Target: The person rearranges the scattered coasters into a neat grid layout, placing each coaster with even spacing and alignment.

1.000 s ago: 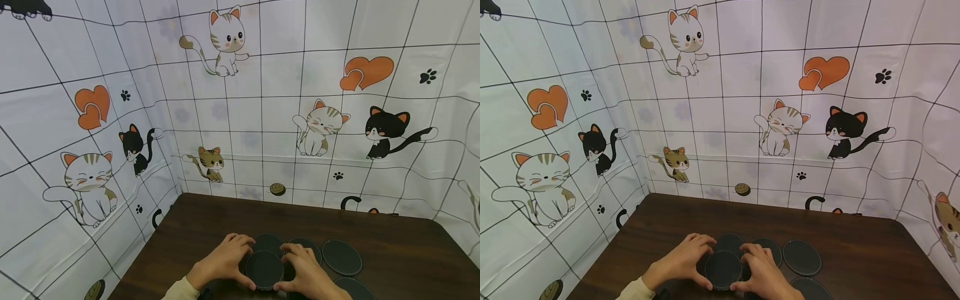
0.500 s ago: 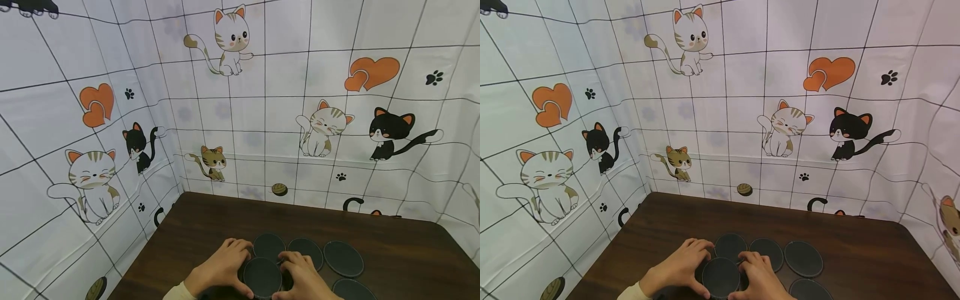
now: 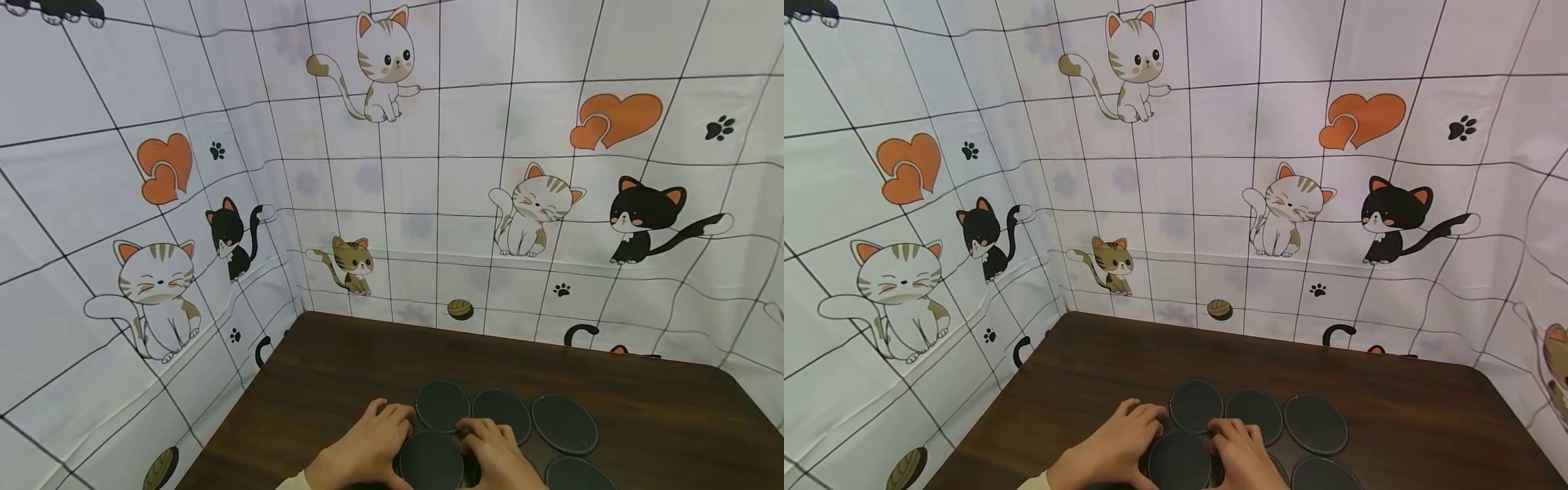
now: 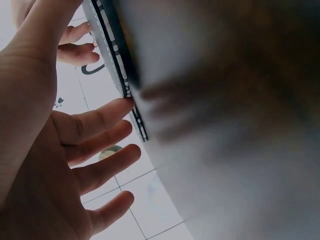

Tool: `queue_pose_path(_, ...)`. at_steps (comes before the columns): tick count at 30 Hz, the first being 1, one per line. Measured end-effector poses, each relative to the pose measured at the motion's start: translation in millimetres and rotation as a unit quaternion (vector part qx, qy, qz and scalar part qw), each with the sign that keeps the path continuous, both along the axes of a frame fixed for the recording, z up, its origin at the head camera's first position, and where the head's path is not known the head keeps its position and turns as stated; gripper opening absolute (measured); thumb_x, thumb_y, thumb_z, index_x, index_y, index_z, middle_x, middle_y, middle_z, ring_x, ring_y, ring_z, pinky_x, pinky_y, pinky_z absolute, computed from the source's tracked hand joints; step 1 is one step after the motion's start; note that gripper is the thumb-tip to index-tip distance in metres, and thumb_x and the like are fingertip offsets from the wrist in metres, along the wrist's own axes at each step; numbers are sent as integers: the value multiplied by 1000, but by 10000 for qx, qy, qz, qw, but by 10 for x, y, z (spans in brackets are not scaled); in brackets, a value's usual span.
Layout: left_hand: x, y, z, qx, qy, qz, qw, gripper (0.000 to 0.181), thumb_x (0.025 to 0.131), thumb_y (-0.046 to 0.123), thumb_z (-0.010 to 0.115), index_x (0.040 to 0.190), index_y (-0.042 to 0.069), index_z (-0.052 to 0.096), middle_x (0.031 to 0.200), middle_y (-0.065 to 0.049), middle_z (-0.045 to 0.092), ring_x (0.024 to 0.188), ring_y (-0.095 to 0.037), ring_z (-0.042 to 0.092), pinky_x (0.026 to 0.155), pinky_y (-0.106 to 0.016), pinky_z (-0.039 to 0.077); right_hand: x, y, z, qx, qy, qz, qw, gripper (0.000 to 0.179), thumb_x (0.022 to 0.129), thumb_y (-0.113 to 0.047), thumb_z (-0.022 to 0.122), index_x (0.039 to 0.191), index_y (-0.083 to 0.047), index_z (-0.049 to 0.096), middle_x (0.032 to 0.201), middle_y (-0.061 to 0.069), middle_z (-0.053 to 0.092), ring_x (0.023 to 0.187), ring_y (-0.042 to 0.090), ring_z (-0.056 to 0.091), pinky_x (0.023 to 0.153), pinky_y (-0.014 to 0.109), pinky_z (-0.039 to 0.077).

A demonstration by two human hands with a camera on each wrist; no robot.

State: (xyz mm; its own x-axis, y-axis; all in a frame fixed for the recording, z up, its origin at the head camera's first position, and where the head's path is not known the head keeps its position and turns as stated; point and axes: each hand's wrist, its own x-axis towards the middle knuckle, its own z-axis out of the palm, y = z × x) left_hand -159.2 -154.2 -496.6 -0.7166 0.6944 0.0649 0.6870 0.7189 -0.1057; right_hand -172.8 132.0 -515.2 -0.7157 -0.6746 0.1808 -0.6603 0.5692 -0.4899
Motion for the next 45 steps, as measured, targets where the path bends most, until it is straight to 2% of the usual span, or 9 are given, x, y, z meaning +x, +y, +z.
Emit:
queue_pose_path(6,62,-26,0,161,-62,-114,9998,79,77,87,55,118,20,64,144,-2,47,131,-15,45,104,-48,42,9,9,-73,107,389,78,9992,59,75,-71,77,100,-19,71,132,10,56,116,30,51,84,49,40)
queue_pose_path(11,66,-54,-5,198,-18,-108,9997,78,77,87,55,117,19,64,145,-3,46,131,-16,46,102,-45,43,2,1,-126,181,757,89,9969,60,73,-74,76,98,-20,71,130,8,56,114,27,51,81,46,39)
queue_pose_path(16,62,-68,-7,230,3,-109,9997,79,76,87,56,118,19,64,145,-3,47,129,-16,47,101,-43,44,3,-12,-141,186,945,55,9953,60,72,-75,75,96,-21,70,129,7,56,113,26,51,81,45,38)
queue_pose_path(27,51,-66,0,249,18,-106,9996,78,75,86,57,117,20,65,145,-3,48,129,-16,49,98,-42,46,-12,-21,-109,113,1017,73,9947,59,72,-76,75,97,-22,69,129,6,56,113,24,50,80,44,35)
queue_pose_path(39,3,-60,-53,326,-53,-110,9994,76,76,85,59,118,21,62,145,-3,48,127,-14,50,99,-41,45,-21,19,-127,49,1082,37,9941,57,73,-75,76,97,-24,69,128,6,57,112,24,50,79,44,35)
queue_pose_path(45,18,-55,-34,285,-120,-67,9995,79,76,84,59,122,20,63,145,-3,48,128,-15,49,99,-40,45,-18,25,-109,82,925,87,9956,57,73,-74,76,98,-22,69,129,8,56,112,25,50,79,45,35)
